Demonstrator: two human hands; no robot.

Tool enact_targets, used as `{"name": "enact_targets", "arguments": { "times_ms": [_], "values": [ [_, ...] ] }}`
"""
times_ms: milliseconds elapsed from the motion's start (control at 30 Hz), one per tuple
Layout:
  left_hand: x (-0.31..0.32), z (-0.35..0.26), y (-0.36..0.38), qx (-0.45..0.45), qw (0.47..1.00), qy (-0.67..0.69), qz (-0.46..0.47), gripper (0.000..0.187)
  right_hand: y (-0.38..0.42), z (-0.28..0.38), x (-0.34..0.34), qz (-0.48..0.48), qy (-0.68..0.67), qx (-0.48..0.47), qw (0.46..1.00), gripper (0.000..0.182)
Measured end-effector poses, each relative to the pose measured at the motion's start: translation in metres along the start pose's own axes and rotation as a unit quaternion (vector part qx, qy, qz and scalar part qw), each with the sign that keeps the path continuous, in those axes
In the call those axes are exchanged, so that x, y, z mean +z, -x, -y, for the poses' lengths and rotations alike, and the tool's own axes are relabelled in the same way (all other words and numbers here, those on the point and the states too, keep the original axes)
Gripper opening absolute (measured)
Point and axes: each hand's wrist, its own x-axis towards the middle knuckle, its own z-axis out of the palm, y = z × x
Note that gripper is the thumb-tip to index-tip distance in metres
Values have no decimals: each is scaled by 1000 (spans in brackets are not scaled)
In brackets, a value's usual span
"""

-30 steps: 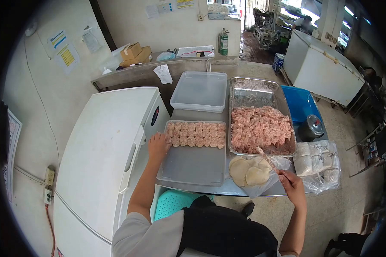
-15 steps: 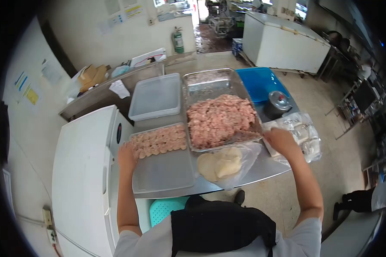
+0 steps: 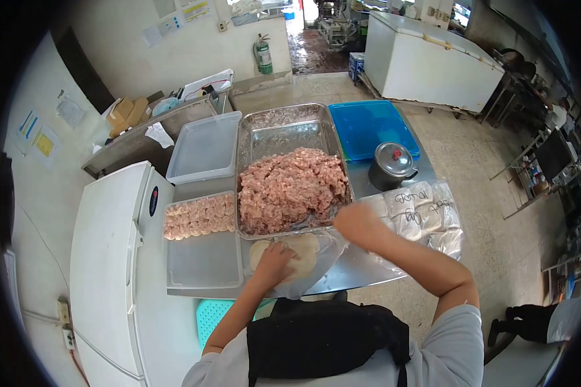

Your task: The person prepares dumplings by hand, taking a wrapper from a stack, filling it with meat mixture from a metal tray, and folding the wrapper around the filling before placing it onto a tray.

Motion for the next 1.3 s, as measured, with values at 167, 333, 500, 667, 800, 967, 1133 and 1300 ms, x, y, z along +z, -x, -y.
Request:
{"name": "enact_targets", "arguments": {
  "times_ms": [167, 333, 500, 667, 800, 967, 1133, 1300],
  "values": [
    [4, 4, -4, -45, 991, 97, -76, 10, -17, -62, -5, -127, 2, 19, 992, 8],
    [6, 4, 1, -193, 910, 321, -178, 13, -2, -26, 37, -58, -53, -71, 994, 9],
    [-11, -6, 1, -225, 527, 777, -262, 20, -12, -71, 3, -35, 2, 4, 999, 9],
    [-19, 4, 3, -197, 546, 766, -277, 29, 1, -23, 25, -44, -27, -95, 994, 10],
    [-52, 3, 4, -208, 435, 834, -267, 32, -5, -59, -5, 40, -25, -21, 999, 14],
    [-56, 30, 5, -289, 607, 677, -298, 32, -24, -5, 45, -39, -109, -30, 993, 26],
    [-54, 44, -17, -216, 580, 703, -351, 34, -29, 4, 27, -40, -470, 37, 881, 34],
    [-50, 33, -69, -173, 477, 815, -279, 39, -36, 25, 4, -46, -702, 182, 687, 28]
  ]
}}
